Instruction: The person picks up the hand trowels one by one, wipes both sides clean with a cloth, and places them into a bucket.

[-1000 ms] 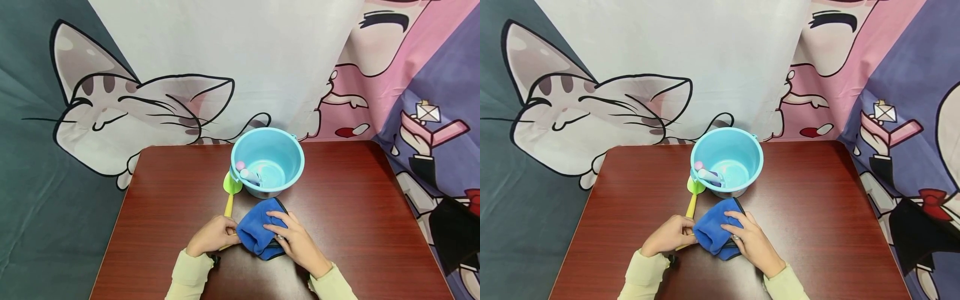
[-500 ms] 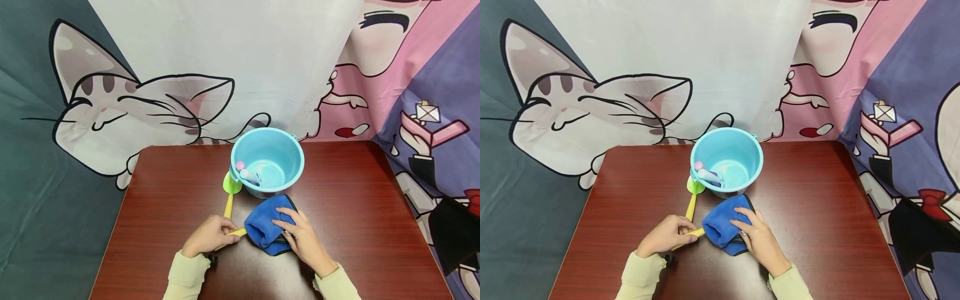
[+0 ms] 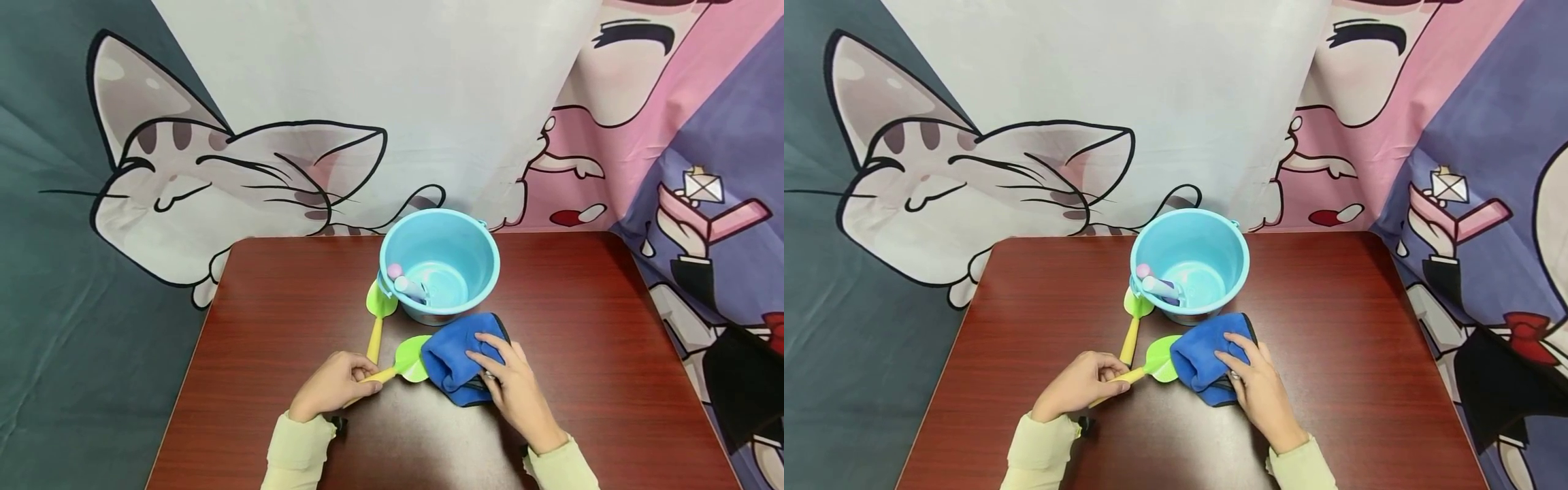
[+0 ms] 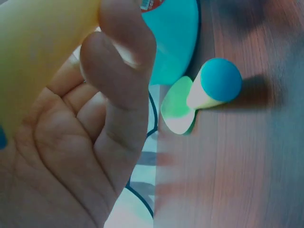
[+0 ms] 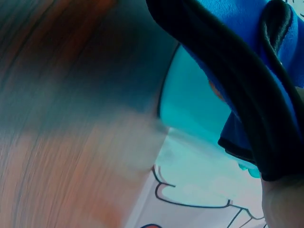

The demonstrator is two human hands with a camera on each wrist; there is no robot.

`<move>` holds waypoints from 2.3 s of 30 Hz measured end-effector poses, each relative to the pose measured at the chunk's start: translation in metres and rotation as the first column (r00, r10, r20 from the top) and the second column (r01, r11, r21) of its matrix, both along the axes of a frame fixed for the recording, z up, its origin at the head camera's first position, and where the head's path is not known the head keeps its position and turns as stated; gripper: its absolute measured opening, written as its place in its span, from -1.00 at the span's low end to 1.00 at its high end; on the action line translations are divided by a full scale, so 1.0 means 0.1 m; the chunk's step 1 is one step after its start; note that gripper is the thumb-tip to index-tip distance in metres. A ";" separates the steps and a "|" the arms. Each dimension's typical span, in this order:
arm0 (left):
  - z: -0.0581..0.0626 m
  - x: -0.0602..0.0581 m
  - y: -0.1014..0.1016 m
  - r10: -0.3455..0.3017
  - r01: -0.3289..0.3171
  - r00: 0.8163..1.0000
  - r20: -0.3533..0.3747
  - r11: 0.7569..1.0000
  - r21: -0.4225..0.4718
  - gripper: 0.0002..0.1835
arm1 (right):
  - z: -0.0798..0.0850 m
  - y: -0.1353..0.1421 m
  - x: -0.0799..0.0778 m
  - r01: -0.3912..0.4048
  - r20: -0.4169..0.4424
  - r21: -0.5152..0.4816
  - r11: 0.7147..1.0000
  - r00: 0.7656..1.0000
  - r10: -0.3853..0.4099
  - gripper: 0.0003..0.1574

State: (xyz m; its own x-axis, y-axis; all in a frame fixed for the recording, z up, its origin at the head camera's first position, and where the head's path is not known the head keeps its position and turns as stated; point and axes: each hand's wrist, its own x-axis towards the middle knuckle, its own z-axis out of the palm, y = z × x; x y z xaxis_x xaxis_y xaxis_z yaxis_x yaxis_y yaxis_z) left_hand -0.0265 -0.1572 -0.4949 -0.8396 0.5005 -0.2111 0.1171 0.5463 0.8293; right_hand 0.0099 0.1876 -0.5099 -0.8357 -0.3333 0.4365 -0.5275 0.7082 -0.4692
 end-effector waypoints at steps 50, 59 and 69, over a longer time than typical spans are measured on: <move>-0.21 0.09 0.23 0.061 -0.072 0.908 -0.413 0.997 -0.010 -0.83 | 0.25 -0.05 0.01 -0.116 -0.029 -0.336 0.935 0.993 0.113 -0.40; -0.30 0.14 0.33 0.029 -0.025 0.909 -0.417 1.000 0.015 -0.84 | 0.23 -0.21 0.01 -0.162 -0.022 -0.337 0.928 0.986 0.164 -0.39; -0.32 0.16 0.36 0.062 -0.019 0.889 -0.454 0.995 0.099 -0.74 | 0.17 -0.32 0.02 -0.189 0.007 -0.264 0.946 0.980 0.198 -0.69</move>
State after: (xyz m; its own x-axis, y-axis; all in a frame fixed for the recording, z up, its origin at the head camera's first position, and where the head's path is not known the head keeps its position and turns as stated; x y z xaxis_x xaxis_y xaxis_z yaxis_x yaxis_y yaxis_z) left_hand -0.0109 -0.1208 -0.5266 -0.8525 0.4624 0.2438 0.4734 0.4851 0.7352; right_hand 0.0122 0.1552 -0.4930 -0.7819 -0.3681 0.5031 -0.6233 0.4451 -0.6430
